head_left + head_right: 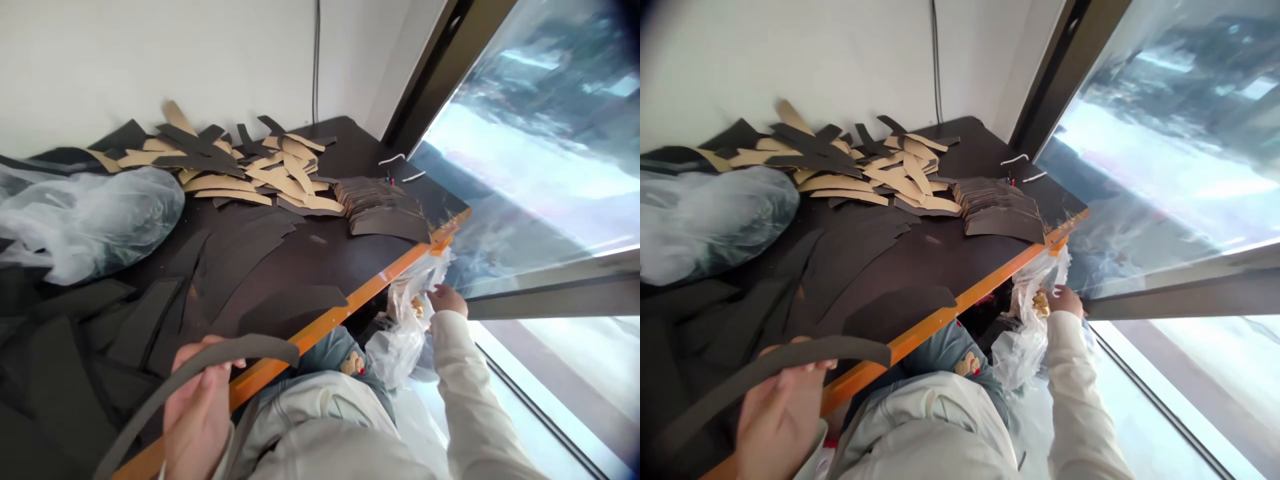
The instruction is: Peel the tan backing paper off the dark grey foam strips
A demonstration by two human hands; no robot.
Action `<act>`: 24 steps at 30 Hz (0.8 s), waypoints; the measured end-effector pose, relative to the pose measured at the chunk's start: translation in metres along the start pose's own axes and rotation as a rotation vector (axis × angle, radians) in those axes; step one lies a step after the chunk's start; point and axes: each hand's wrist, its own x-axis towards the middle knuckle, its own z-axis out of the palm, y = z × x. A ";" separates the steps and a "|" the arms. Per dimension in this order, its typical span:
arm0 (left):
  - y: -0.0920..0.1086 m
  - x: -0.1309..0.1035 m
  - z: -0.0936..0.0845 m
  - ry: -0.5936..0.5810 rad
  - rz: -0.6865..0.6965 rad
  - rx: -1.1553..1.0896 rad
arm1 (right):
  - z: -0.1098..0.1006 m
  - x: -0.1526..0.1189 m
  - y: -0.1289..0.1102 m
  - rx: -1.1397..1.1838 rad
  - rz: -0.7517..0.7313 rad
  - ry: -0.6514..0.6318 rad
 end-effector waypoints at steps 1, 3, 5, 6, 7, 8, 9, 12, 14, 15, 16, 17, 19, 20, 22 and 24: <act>-0.002 -0.001 0.006 0.032 -0.016 -0.018 | 0.001 -0.008 -0.012 0.077 -0.031 0.024; -0.007 -0.003 0.019 0.103 -0.067 -0.072 | -0.001 -0.034 -0.044 0.261 -0.127 0.062; -0.013 -0.007 0.029 0.136 -0.116 -0.124 | -0.010 -0.072 -0.086 0.436 -0.249 0.075; -0.017 -0.010 0.032 0.142 -0.130 -0.142 | -0.017 -0.094 -0.107 0.654 -0.345 0.085; -0.021 -0.013 0.034 0.143 -0.143 -0.155 | -0.025 -0.115 -0.127 0.816 -0.441 0.020; -0.026 -0.016 0.036 0.141 -0.152 -0.160 | -0.032 -0.136 -0.146 0.900 -0.529 -0.122; -0.029 -0.019 0.036 0.134 -0.166 -0.153 | -0.039 -0.153 -0.161 0.935 -0.593 -0.303; -0.037 -0.027 0.029 0.048 -0.225 -0.028 | -0.046 -0.181 -0.186 0.989 -0.581 -0.778; -0.036 -0.027 0.021 -0.033 -0.202 0.154 | -0.042 -0.180 -0.189 1.017 -0.494 -0.929; -0.033 -0.025 0.016 -0.054 -0.158 0.251 | -0.039 -0.175 -0.188 1.024 -0.468 -0.960; -0.030 -0.022 0.012 -0.051 -0.111 0.328 | -0.036 -0.169 -0.187 1.019 -0.462 -0.976; -0.026 -0.018 0.009 -0.029 -0.074 0.373 | -0.034 -0.163 -0.185 1.005 -0.470 -0.987; -0.019 -0.007 0.006 0.038 -0.043 0.378 | -0.031 -0.150 -0.181 0.956 -0.512 -1.004; -0.016 -0.001 0.007 0.062 -0.045 0.362 | -0.031 -0.145 -0.178 0.925 -0.540 -1.003; -0.013 0.008 0.009 0.071 -0.045 0.342 | -0.030 -0.136 -0.175 0.851 -0.602 -0.976; -0.014 0.014 0.013 0.046 -0.038 0.355 | -0.029 -0.130 -0.173 0.774 -0.661 -0.916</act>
